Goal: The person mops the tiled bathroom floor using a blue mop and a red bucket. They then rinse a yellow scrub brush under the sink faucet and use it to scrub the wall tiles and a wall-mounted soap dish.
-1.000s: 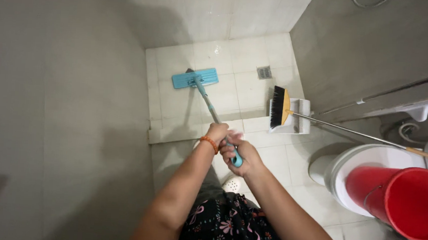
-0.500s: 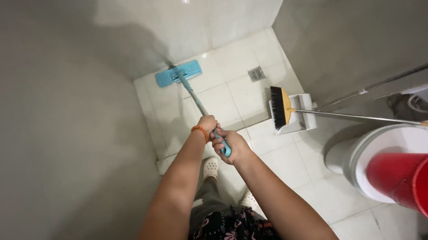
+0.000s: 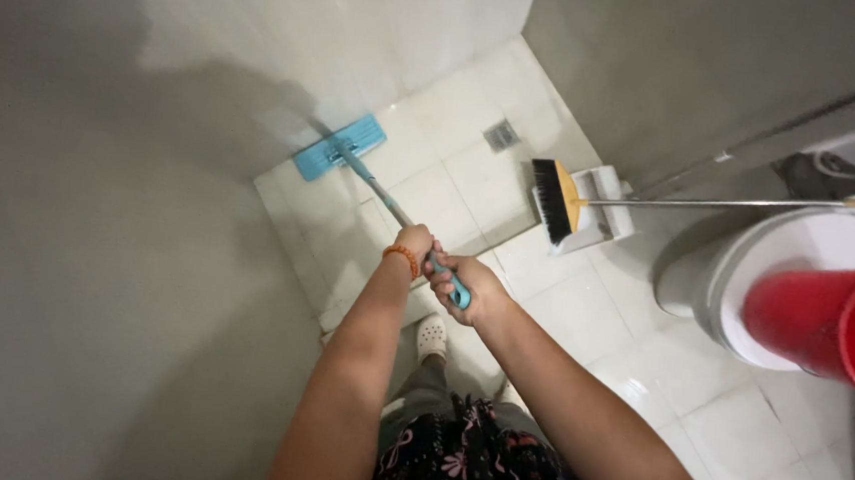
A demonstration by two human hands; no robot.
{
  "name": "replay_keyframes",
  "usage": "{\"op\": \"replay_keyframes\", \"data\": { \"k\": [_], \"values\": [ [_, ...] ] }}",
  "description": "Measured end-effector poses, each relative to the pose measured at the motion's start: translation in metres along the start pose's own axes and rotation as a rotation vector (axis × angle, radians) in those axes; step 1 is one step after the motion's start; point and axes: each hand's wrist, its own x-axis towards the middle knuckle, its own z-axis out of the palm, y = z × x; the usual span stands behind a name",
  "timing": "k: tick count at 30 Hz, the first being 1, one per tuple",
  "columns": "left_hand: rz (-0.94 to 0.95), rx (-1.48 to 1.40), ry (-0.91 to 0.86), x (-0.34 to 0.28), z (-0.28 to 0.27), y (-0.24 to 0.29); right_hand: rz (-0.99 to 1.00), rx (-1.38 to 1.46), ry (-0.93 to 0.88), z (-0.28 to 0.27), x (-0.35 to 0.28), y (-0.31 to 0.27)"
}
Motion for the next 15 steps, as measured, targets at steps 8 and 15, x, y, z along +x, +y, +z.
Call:
{"op": "replay_keyframes", "data": {
  "k": [8,15],
  "values": [
    [0.023,-0.12,-0.032,0.001,0.043,-0.06,-0.093,-0.087,0.166,-0.034,-0.06,0.023],
    [0.071,-0.283,-0.051,0.041,0.127,-0.129,-0.096,-0.065,0.168,-0.087,-0.133,0.015]
  ]
}}
